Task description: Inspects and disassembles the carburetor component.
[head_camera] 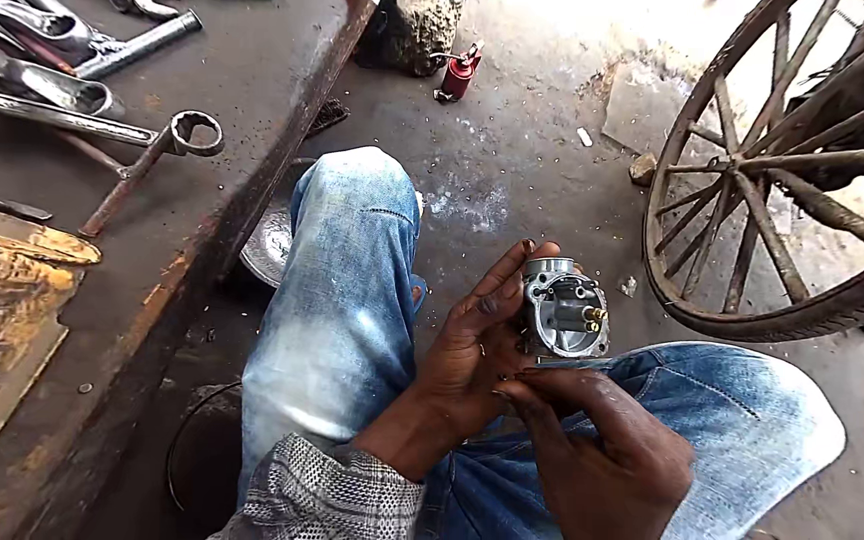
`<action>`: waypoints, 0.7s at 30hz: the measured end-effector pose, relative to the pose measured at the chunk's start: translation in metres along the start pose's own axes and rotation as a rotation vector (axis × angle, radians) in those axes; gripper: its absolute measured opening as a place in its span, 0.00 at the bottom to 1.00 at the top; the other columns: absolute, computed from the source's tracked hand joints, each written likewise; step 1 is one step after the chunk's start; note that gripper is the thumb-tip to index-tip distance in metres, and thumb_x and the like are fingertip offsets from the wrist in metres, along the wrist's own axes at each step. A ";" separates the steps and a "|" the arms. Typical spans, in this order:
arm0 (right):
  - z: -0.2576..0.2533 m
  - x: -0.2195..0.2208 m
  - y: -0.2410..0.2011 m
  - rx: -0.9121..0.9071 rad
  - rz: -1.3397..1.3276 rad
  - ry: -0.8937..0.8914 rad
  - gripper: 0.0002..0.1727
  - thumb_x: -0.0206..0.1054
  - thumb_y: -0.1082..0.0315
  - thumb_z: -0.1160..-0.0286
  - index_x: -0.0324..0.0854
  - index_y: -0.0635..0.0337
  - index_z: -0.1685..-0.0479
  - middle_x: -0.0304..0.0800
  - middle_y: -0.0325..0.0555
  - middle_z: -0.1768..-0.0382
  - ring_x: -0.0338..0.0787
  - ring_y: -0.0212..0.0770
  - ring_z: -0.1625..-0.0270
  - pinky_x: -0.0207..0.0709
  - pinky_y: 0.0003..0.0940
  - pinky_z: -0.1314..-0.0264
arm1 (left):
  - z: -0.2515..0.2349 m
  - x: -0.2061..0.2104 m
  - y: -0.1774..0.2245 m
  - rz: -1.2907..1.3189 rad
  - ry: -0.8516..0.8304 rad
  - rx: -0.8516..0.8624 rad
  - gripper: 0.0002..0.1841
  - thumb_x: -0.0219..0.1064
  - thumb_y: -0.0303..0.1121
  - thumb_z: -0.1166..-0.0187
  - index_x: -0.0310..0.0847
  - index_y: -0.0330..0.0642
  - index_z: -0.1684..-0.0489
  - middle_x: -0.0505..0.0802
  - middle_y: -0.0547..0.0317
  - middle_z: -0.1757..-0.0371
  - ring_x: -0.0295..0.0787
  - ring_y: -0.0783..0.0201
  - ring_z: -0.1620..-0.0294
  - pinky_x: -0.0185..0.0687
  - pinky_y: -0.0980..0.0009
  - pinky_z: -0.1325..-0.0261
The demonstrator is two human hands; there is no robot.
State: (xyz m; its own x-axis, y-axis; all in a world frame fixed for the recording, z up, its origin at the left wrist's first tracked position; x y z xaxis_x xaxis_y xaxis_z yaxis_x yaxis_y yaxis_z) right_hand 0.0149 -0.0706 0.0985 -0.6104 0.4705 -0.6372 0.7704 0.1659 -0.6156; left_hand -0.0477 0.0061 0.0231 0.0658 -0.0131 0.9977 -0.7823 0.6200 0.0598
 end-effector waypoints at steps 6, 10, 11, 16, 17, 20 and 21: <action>0.005 0.006 -0.008 -0.041 0.208 -0.107 0.07 0.72 0.65 0.26 0.97 0.48 0.63 0.93 0.38 0.60 0.89 0.29 0.58 0.82 0.24 0.59 | 0.001 0.002 -0.006 0.036 0.027 -0.019 0.22 0.56 0.39 0.10 0.72 0.55 0.18 0.83 0.56 0.23 0.83 0.61 0.26 0.82 0.64 0.28; 0.005 0.004 -0.009 -0.017 0.145 -0.177 0.09 0.69 0.66 0.22 0.96 0.49 0.55 0.93 0.40 0.54 0.90 0.28 0.53 0.85 0.24 0.53 | 0.000 0.005 -0.007 0.073 -0.012 -0.019 0.21 0.53 0.37 0.10 0.72 0.52 0.19 0.85 0.53 0.27 0.84 0.59 0.27 0.82 0.63 0.29; 0.005 0.003 -0.009 -0.020 0.124 -0.187 0.08 0.70 0.65 0.22 0.96 0.49 0.54 0.93 0.40 0.54 0.90 0.28 0.54 0.85 0.23 0.54 | 0.000 0.005 -0.007 0.073 -0.010 -0.018 0.21 0.53 0.37 0.09 0.72 0.53 0.19 0.85 0.54 0.27 0.84 0.60 0.28 0.82 0.64 0.29; -0.009 -0.039 -0.006 -0.001 -0.181 -0.164 0.07 0.77 0.57 0.25 0.92 0.42 0.54 0.93 0.28 0.57 0.92 0.25 0.59 0.89 0.19 0.58 | 0.002 0.006 -0.004 0.058 -0.019 -0.011 0.22 0.51 0.36 0.09 0.71 0.51 0.17 0.80 0.55 0.21 0.79 0.60 0.23 0.77 0.63 0.24; -0.018 -0.055 -0.002 -0.006 -0.186 -0.144 0.05 0.74 0.55 0.22 0.91 0.38 0.53 0.93 0.23 0.57 0.92 0.23 0.58 0.88 0.18 0.58 | 0.002 0.005 -0.003 0.062 -0.001 -0.009 0.21 0.51 0.36 0.09 0.72 0.50 0.18 0.81 0.55 0.21 0.79 0.59 0.23 0.77 0.62 0.23; -0.060 -0.099 0.027 -0.028 -0.091 -0.071 0.09 0.68 0.60 0.17 0.89 0.47 0.45 0.92 0.28 0.52 0.90 0.25 0.58 0.86 0.24 0.55 | 0.001 0.005 -0.004 0.063 0.020 -0.017 0.21 0.50 0.36 0.08 0.72 0.49 0.19 0.81 0.54 0.21 0.78 0.58 0.22 0.75 0.61 0.22; -0.078 -0.104 0.036 -0.024 -0.048 -0.086 0.14 0.67 0.64 0.17 0.86 0.54 0.38 0.90 0.35 0.45 0.90 0.29 0.54 0.86 0.28 0.51 | 0.001 0.006 -0.005 0.059 0.012 -0.020 0.22 0.51 0.36 0.08 0.71 0.48 0.18 0.80 0.54 0.20 0.78 0.58 0.22 0.74 0.61 0.21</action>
State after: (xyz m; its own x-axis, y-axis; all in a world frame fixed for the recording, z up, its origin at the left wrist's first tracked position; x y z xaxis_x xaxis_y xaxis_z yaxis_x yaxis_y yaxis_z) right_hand 0.1208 -0.0460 0.1786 -0.6597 0.3858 -0.6450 0.7433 0.2082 -0.6357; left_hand -0.0437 0.0024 0.0289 0.0274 0.0331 0.9991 -0.7726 0.6348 0.0001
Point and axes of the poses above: each hand's wrist, its own z-axis away from the middle knuckle, its own x-axis out of the palm, y = z × x, the point moved 8 cm from there along -z, towards the middle knuckle
